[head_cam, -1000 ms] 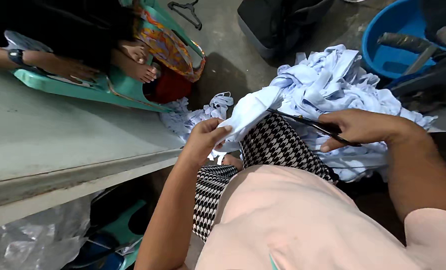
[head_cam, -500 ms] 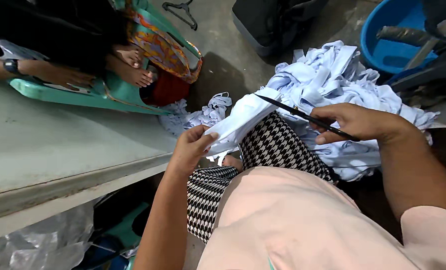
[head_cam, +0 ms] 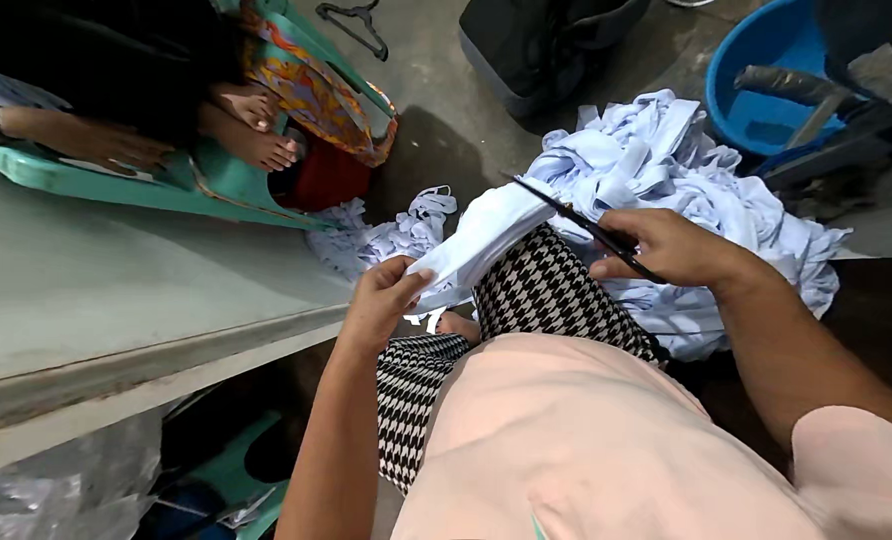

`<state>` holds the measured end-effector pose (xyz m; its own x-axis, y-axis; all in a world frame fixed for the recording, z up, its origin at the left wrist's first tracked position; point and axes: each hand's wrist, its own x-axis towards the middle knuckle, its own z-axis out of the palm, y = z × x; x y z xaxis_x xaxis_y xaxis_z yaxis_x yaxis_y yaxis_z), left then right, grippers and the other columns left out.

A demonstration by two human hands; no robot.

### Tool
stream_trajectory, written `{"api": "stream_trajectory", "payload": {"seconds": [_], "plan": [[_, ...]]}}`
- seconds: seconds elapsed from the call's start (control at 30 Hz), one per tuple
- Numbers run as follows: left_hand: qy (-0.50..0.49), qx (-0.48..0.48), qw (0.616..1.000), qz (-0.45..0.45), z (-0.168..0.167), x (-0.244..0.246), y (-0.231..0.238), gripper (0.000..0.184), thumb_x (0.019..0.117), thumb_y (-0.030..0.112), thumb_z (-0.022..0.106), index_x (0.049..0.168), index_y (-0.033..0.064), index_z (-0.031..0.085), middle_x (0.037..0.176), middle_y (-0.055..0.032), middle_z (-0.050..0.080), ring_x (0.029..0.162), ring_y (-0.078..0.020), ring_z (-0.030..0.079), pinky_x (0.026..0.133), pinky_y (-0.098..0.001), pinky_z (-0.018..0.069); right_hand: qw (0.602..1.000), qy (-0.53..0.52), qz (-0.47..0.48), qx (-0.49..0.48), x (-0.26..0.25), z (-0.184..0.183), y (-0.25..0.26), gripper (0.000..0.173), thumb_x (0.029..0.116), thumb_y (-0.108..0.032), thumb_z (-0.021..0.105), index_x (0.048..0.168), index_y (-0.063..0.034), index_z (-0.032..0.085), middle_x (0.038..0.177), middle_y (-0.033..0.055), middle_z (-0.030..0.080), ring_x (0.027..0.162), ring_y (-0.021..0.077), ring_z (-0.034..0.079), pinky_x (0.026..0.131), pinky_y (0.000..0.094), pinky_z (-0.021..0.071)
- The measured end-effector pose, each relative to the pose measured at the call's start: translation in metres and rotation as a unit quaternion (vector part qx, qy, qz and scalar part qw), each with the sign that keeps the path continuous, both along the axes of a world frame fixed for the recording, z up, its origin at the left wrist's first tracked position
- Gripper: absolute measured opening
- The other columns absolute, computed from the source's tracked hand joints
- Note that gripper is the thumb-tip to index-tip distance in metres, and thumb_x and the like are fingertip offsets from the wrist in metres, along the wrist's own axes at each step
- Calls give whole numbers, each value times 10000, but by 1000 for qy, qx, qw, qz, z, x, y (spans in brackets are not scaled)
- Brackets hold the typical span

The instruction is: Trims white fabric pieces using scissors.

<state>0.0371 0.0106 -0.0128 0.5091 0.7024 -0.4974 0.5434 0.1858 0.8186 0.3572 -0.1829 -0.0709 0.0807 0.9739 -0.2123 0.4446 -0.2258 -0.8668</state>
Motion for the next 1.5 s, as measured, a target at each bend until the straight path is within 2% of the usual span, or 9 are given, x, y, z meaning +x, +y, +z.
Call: {"api": "stream_trajectory", "payload": {"seconds": [0.17,0.33,0.53,0.7,0.93,1.03,1.13,1.3,1.5], "plan": [[10,-4,1000,-9,-24,-3,-3,95,1014,127,615,986,53,667,747,5,635,595,-42,545,561,-193,469,985,-11,-169,9,-10,-12,30,507,918,-457,718,1070,16,616,808,130,620,725,260,604,679,515,509],[18,-16,1000,-1,-53,4,-12,173,1039,209,597,1067,50,657,811,-26,635,629,-75,556,584,-242,488,954,137,-236,-123,-17,-21,87,587,998,-491,620,1269,24,542,1061,180,647,906,273,654,819,486,551],[-10,-53,998,11,-67,7,-24,217,1029,249,620,1098,46,650,827,-52,644,657,-102,572,609,-268,494,973,133,-173,-79,-25,-18,108,454,898,-151,754,1232,45,517,995,175,632,873,245,644,816,474,563],[-52,-32,998,-5,-61,13,-33,211,1024,251,624,1080,49,650,795,-47,643,632,-101,566,592,-260,486,975,79,-203,-49,-5,-11,115,540,879,-120,758,1313,43,482,1113,204,636,972,269,659,879,492,562],[-112,-26,993,-4,-76,11,-33,217,1018,215,628,1082,12,667,898,-82,695,803,-142,666,782,-363,572,978,-102,-181,-16,-11,14,95,587,901,-406,760,1211,40,539,957,186,618,825,288,602,754,535,510],[-135,-34,990,-15,-78,3,-33,214,1018,195,625,1114,9,667,937,-90,699,826,-145,670,803,-369,576,998,4,-51,45,-19,41,63,557,923,-547,632,1179,-67,511,902,9,588,761,88,590,701,320,542],[-145,-31,988,-31,-77,-4,-31,205,1031,207,601,1097,25,668,920,-85,689,796,-135,653,763,-353,562,968,191,90,-138,-31,65,29,804,720,-851,661,1134,-169,560,862,-33,629,730,118,657,658,319,599],[-171,-31,984,-42,-78,-15,-31,199,1033,237,594,1063,51,656,869,-69,665,736,-116,617,690,-320,536,876,178,206,-400,-51,61,-11,872,736,-915,560,1154,-151,596,891,-25,629,787,120,653,680,331,586],[-180,-65,981,-24,-81,-6,-21,176,990,144,647,1045,-21,675,865,-79,684,780,-108,642,769,-324,549,905,164,146,-365,-90,47,0,722,819,-834,521,1053,-152,569,793,-65,588,688,65,615,644,246,548]]}}
